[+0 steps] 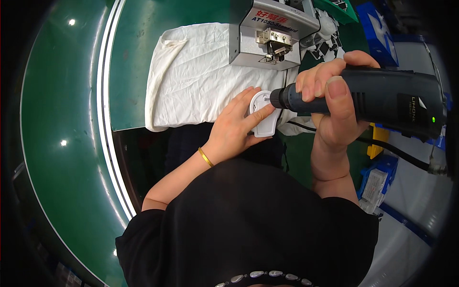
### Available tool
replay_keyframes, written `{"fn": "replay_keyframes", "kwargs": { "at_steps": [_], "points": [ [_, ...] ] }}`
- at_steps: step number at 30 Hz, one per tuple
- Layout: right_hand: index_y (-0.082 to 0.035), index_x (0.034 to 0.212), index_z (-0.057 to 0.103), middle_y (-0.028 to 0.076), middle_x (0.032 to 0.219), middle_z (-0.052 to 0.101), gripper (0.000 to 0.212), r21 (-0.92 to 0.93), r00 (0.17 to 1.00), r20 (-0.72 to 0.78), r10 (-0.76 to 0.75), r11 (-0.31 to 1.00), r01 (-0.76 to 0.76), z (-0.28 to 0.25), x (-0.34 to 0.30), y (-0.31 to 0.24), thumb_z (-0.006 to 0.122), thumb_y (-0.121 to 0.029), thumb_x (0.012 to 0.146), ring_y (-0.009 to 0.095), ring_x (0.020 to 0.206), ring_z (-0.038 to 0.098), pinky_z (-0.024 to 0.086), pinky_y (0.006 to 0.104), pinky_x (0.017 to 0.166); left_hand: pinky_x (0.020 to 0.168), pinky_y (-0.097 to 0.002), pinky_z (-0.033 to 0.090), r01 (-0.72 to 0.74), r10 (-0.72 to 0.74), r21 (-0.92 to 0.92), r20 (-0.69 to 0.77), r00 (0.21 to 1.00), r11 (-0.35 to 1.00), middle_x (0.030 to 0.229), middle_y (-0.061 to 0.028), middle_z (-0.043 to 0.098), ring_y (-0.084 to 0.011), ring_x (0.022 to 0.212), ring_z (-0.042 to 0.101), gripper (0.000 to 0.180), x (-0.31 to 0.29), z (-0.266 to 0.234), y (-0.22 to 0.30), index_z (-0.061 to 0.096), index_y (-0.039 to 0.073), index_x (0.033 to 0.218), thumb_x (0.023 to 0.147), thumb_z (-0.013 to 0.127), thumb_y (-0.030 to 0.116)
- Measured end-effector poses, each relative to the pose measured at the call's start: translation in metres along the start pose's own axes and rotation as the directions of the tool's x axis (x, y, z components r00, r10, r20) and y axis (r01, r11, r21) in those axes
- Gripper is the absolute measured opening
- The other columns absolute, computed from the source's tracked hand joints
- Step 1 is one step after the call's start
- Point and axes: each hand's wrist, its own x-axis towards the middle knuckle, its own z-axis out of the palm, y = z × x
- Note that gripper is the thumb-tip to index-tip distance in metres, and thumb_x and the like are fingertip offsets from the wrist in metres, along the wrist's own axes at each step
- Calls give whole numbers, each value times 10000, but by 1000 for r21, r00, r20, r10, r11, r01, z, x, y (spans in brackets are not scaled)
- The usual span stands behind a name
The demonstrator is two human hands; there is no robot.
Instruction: Assembling plastic housing units using an electric screwdriver and placing finished parts on a conveyor belt.
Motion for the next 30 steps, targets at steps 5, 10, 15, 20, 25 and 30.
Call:
{"fn": "replay_keyframes", "kwargs": {
  "at_steps": [5, 10, 15, 20, 25, 30],
  "points": [
    [-54, 1289, 391, 80, 756, 532, 444, 20, 1000, -21, 13, 1000, -13, -2, -1, 1, 571, -114, 887, 164, 634, 536, 479, 379, 661, 1014, -442, 438, 8, -8, 3, 8, 1000, 1000, 1348, -196, 476, -396, 1255, 476, 666, -1, 1, 0, 604, 152, 1256, 638, 839, 230],
    [-63, 1256, 406, 76, 759, 528, 400, 51, 1000, -20, 15, 999, -14, 2, -6, 0, 551, -93, 885, 162, 639, 535, 477, 378, 663, 1012, -441, 439, 13, -13, 7, 13, 1000, 1000, 1346, -192, 479, -391, 1250, 478, 677, -4, 2, 3, 597, 158, 1265, 636, 838, 230],
    [-36, 1243, 391, 94, 776, 547, 390, -176, 995, 99, -30, 983, 47, -8, -3, 1, 533, -60, 881, 176, 649, 549, 493, 393, 661, 1009, -441, 440, 12, -13, 25, 10, 1000, 1000, 1350, -196, 477, -394, 1248, 479, 685, -5, 3, 5, 593, 157, 1269, 634, 840, 228],
    [26, 1276, 363, 111, 777, 555, 455, 146, 999, 20, -44, 988, 41, -28, 6, 10, 576, -102, 894, 194, 653, 557, 498, 411, 672, 1018, -450, 431, 19, -18, 72, -7, 1000, 997, 1367, -196, 473, -389, 1267, 465, 684, 0, 2, 9, 610, 181, 1250, 609, 845, 230],
    [-43, 1121, 563, 89, 886, 623, 284, 169, 848, -505, 161, 982, -86, -143, 22, 0, 700, -68, 873, 173, 712, 604, 523, 357, 632, 1090, -493, 370, -285, 225, 238, 250, 942, 929, 1431, -110, 460, -355, 1329, 414, 374, 7, -14, 21, 675, 206, 1125, 755, 637, 166],
    [-35, 1076, 505, 53, 810, 566, 505, -145, 631, -699, 338, 796, -588, -268, 8, 84, 845, -90, 707, 154, 638, 563, 477, 318, 466, 1068, -463, 406, -211, 115, 272, 330, 937, 939, 1427, -97, 471, -357, 1342, 403, 378, 12, -55, 32, 656, 175, 1088, 731, 648, 51]
  ]
}}
